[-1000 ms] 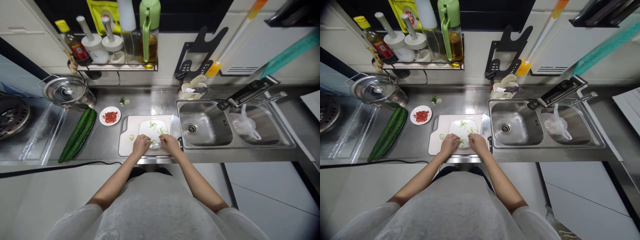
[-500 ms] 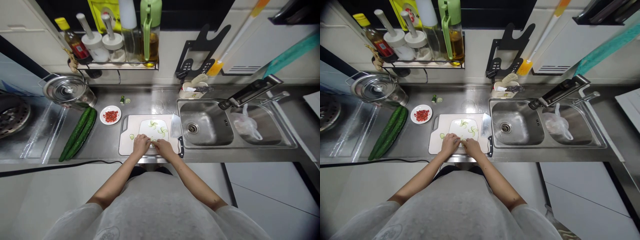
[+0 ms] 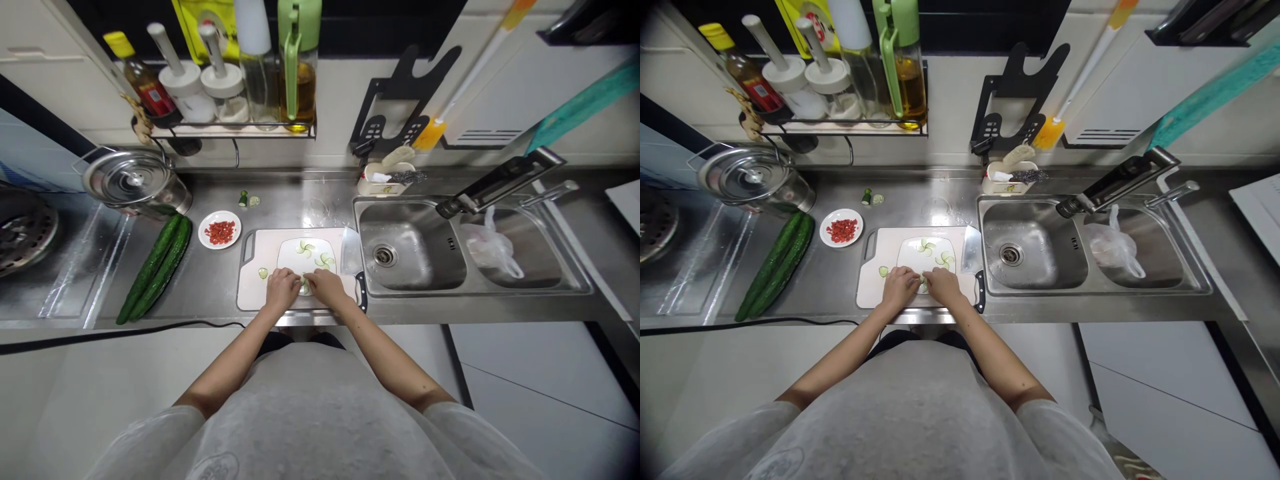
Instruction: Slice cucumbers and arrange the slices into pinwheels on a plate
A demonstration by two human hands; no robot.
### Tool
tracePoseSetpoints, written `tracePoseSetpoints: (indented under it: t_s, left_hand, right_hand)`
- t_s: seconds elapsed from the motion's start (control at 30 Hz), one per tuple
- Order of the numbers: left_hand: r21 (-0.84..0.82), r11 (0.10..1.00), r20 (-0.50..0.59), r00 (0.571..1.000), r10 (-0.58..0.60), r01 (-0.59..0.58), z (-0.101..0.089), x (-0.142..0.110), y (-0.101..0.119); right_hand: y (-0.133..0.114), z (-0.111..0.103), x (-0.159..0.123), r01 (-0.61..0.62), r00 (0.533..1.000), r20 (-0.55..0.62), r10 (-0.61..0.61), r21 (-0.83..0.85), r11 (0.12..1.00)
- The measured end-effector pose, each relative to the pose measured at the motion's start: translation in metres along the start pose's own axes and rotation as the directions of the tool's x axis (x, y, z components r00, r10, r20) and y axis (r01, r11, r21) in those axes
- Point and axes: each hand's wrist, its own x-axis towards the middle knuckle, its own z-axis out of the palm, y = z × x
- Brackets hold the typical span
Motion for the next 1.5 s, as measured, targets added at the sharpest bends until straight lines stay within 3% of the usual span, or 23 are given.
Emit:
tracePoseSetpoints:
  t_s: [0.37, 0.57, 0.77, 0.97, 1.07, 1.2, 1.27, 1.37, 1.43, 1.5]
  left_hand:
    - [-0.028, 1.000, -0.001, 1.000, -0.003, 0.003, 0.002, 0.001, 0.000]
    - [-0.075, 0.997, -0.024, 0.999, -0.020, 0.018, -0.005, 0.003, 0.000]
    - [-0.086, 0.996, -0.115, 0.993, -0.026, 0.016, -0.015, -0.002, -0.009]
    - [-0.072, 0.997, -0.105, 0.994, -0.012, 0.005, -0.016, -0.010, -0.010]
    - [-0.112, 0.989, -0.186, 0.975, -0.120, 0.100, -0.019, -0.007, -0.024]
    - [-0.108, 0.975, -0.340, 0.914, -0.220, 0.194, -0.031, -0.006, -0.050]
    - [-0.046, 0.990, -0.345, 0.928, -0.138, 0.130, -0.035, -0.009, -0.054]
    - [0.068, 0.989, -0.247, 0.958, 0.143, -0.130, -0.031, -0.019, -0.045]
    - [0.118, 0.952, -0.167, 0.939, 0.299, -0.283, -0.024, -0.024, -0.033]
    - [0.151, 0.928, -0.125, 0.925, 0.359, -0.340, -0.016, -0.027, -0.022]
  right_hand:
    - [0.000, 0.004, 0.002, 0.008, 1.000, 0.030, -0.005, -0.079, 0.997]
    - [0.011, 0.003, -0.002, -0.041, 0.996, -0.075, 0.047, 0.078, 0.996]
    - [0.044, -0.002, -0.015, -0.129, 0.926, -0.306, 0.222, 0.296, 0.946]
    - [0.063, 0.000, -0.027, -0.188, 0.861, -0.368, 0.351, 0.410, 0.892]
    - [0.067, 0.003, -0.032, -0.181, 0.850, -0.381, 0.362, 0.435, 0.882]
    - [0.064, 0.007, -0.038, -0.175, 0.850, -0.399, 0.343, 0.401, 0.899]
    - [0.057, 0.008, -0.039, -0.146, 0.885, -0.373, 0.277, 0.344, 0.928]
    - [0.039, 0.010, -0.039, -0.056, 0.963, -0.244, 0.114, 0.234, 0.970]
    - [0.025, 0.011, -0.036, -0.023, 0.990, -0.136, 0.045, 0.161, 0.987]
    - [0.012, 0.010, -0.031, -0.017, 0.998, -0.064, 0.024, 0.106, 0.994]
